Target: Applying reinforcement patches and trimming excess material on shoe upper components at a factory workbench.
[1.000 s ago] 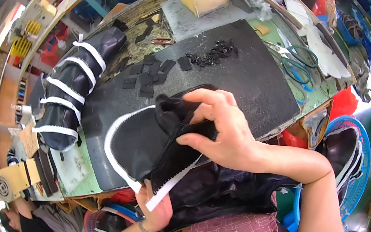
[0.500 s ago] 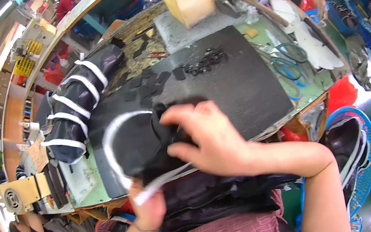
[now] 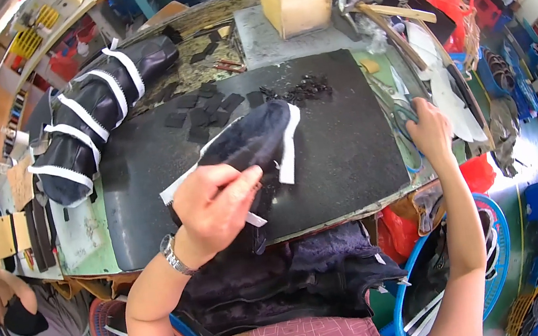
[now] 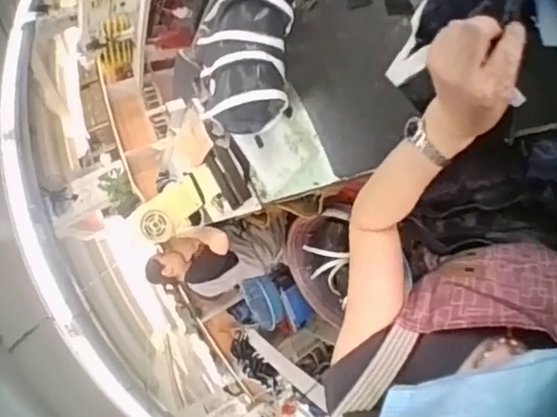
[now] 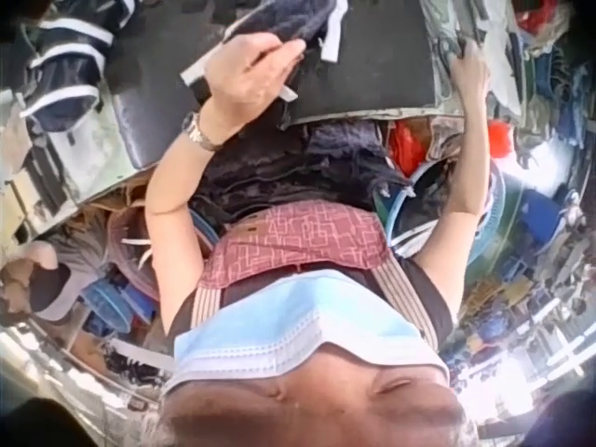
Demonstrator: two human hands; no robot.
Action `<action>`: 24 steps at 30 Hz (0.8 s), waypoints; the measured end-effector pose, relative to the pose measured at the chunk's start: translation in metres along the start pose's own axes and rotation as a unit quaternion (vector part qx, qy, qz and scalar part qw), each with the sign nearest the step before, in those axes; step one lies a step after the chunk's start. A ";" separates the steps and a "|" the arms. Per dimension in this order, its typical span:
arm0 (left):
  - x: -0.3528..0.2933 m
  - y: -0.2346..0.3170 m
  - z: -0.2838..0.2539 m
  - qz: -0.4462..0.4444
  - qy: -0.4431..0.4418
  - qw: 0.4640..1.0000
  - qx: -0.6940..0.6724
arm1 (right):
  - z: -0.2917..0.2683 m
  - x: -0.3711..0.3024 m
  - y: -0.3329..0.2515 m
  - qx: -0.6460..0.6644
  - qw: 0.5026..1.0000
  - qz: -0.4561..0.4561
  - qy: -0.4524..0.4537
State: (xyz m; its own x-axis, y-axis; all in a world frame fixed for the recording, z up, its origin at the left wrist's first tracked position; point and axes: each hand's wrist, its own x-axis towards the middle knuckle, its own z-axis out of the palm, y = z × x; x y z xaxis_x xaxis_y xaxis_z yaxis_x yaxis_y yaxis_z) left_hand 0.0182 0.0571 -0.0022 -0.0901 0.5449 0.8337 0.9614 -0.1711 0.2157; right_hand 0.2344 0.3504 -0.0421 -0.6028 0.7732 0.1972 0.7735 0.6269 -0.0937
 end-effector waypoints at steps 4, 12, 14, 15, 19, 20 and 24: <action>-0.003 -0.001 0.001 -0.041 -0.034 0.997 -0.053 | -0.040 -0.017 -0.024 0.270 0.962 -0.039 0.027; -0.007 -0.003 -0.006 -0.172 -0.064 0.975 -0.123 | -0.096 -0.019 -0.103 0.146 0.899 -0.408 -0.061; -0.004 -0.001 -0.009 -0.187 -0.062 0.972 -0.129 | -0.098 -0.018 -0.105 0.116 0.888 -0.438 -0.081; -0.003 -0.001 -0.011 -0.216 -0.051 0.961 -0.165 | -0.097 -0.019 -0.106 0.117 0.888 -0.438 -0.083; -0.007 -0.006 -0.022 -0.261 -0.069 0.937 -0.222 | -0.093 -0.024 -0.113 0.141 0.891 -0.422 -0.096; -0.007 -0.005 -0.023 -0.293 -0.064 0.924 -0.238 | -0.094 -0.024 -0.116 0.150 0.889 -0.417 -0.110; -0.005 -0.005 -0.022 -0.313 -0.038 0.918 -0.239 | -0.096 -0.023 -0.125 0.156 0.886 -0.414 -0.139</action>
State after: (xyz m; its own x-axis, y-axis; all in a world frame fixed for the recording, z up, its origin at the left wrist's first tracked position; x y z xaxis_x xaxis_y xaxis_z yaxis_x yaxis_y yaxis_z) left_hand 0.0083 0.0368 0.0034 -0.5506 0.7120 0.4357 0.5016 -0.1351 0.8545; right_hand 0.1707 0.2447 0.0591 -0.9968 0.0014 0.0802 -0.0230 0.9528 -0.3028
